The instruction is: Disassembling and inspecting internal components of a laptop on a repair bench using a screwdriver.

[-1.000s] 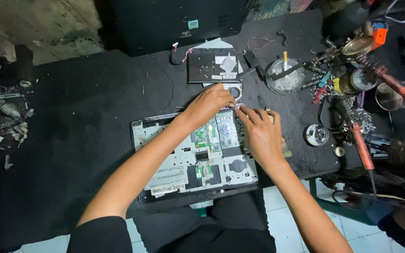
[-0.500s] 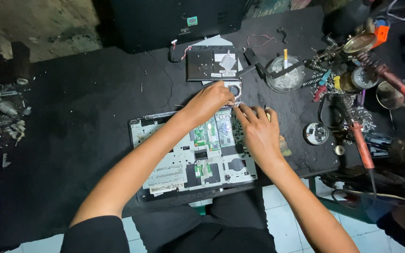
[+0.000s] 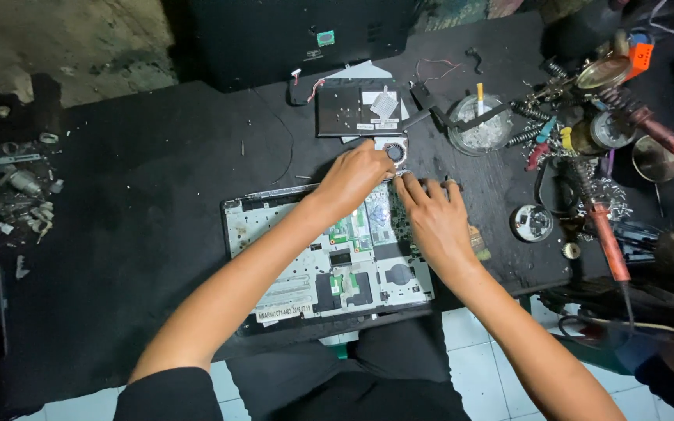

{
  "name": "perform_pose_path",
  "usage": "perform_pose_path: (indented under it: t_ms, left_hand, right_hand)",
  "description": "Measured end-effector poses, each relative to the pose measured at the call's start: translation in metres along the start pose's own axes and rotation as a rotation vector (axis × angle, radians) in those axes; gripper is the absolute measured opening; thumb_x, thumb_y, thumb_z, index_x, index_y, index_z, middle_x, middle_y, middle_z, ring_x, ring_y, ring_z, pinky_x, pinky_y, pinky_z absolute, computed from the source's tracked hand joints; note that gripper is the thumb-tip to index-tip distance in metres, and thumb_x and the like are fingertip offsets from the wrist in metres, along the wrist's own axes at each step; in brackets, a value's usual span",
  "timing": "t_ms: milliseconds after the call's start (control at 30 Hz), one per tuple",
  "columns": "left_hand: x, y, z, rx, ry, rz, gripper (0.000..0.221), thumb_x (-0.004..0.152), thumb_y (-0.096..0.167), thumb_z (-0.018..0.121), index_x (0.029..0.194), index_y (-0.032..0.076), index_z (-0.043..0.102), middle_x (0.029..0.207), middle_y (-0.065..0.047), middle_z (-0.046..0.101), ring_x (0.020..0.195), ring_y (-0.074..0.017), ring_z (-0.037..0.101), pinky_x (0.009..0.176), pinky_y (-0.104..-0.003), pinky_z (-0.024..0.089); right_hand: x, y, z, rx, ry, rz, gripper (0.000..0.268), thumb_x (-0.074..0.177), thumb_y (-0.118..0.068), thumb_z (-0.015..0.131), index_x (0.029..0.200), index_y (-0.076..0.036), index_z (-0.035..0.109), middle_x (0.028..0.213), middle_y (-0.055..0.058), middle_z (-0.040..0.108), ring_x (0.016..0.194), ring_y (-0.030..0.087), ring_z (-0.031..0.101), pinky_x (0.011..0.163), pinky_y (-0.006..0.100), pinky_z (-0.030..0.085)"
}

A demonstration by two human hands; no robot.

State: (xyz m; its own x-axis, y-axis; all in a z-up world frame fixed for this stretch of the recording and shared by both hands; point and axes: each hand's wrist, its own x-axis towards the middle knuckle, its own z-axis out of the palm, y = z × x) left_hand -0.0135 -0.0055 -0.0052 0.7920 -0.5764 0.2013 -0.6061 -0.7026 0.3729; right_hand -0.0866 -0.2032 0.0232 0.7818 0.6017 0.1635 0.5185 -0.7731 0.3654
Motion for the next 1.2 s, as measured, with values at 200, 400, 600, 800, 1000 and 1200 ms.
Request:
perform_pose_path:
  t_ms: [200,400,600,800,1000,1200]
  left_hand:
    - [-0.027,0.026,-0.012,0.137,0.026,0.032,0.025,0.093,0.004,0.070,0.116,0.012,0.065,0.114,-0.006,0.060,0.101,-0.0186,0.053,0.071,-0.028,0.049]
    - [-0.030,0.029,-0.026,-0.057,0.004,0.037,0.020,0.098,0.000,0.059,0.116,0.004,0.067,0.115,-0.011,0.060,0.097,-0.0226,0.051,0.076,-0.031,0.049]
    - [-0.040,0.027,-0.012,-0.029,0.095,0.041,0.026,0.100,0.005,0.051,0.122,0.007,0.063,0.116,-0.007,0.056,0.102,-0.0207,0.048,0.078,-0.032,0.046]
    - [-0.054,0.055,-0.018,-0.021,0.178,-0.078,0.036,0.107,0.015,0.053,0.140,0.001,0.056,0.136,-0.017,0.057,0.122,-0.0323,0.050,0.094,-0.039,0.047]
    - [-0.056,0.056,-0.011,-0.025,0.182,-0.118,0.038,0.106,0.014,0.052,0.142,0.002,0.054,0.140,-0.016,0.055,0.125,-0.0314,0.049,0.100,-0.041,0.047]
    - [-0.056,0.053,-0.012,-0.008,0.177,-0.116,0.037,0.106,0.016,0.053,0.141,0.004,0.056,0.137,-0.014,0.058,0.125,-0.0298,0.050,0.098,-0.038,0.049]
  right_hand:
    - [0.002,-0.007,-0.009,-0.083,0.025,-0.010,0.042,0.094,-0.010,0.063,0.136,-0.015,0.060,0.129,0.002,0.061,0.105,0.018,0.060,0.092,0.036,0.040]
    - [-0.005,-0.007,0.005,-0.013,-0.015,-0.014,0.055,0.094,-0.008,0.062,0.148,-0.014,0.051,0.137,0.005,0.056,0.108,0.020,0.060,0.089,0.037,0.040]
    - [-0.006,0.003,-0.008,0.390,-0.058,0.125,0.058,0.091,0.000,0.062,0.146,-0.016,0.057,0.139,0.004,0.060,0.114,0.025,0.063,0.087,0.039,0.040]
    - [0.001,0.002,-0.017,0.586,-0.116,0.229,0.058,0.088,0.007,0.058,0.141,-0.017,0.064,0.140,0.004,0.062,0.121,0.033,0.060,0.090,0.046,0.039]
    - [-0.002,-0.002,-0.016,0.385,-0.121,0.157,0.064,0.087,0.005,0.061,0.146,-0.018,0.059,0.141,0.003,0.060,0.121,0.029,0.059,0.091,0.046,0.038]
    - [-0.001,-0.010,-0.024,0.099,-0.113,0.073,0.062,0.087,0.001,0.058,0.145,-0.018,0.056,0.142,0.001,0.057,0.125,0.026,0.054,0.094,0.044,0.036]
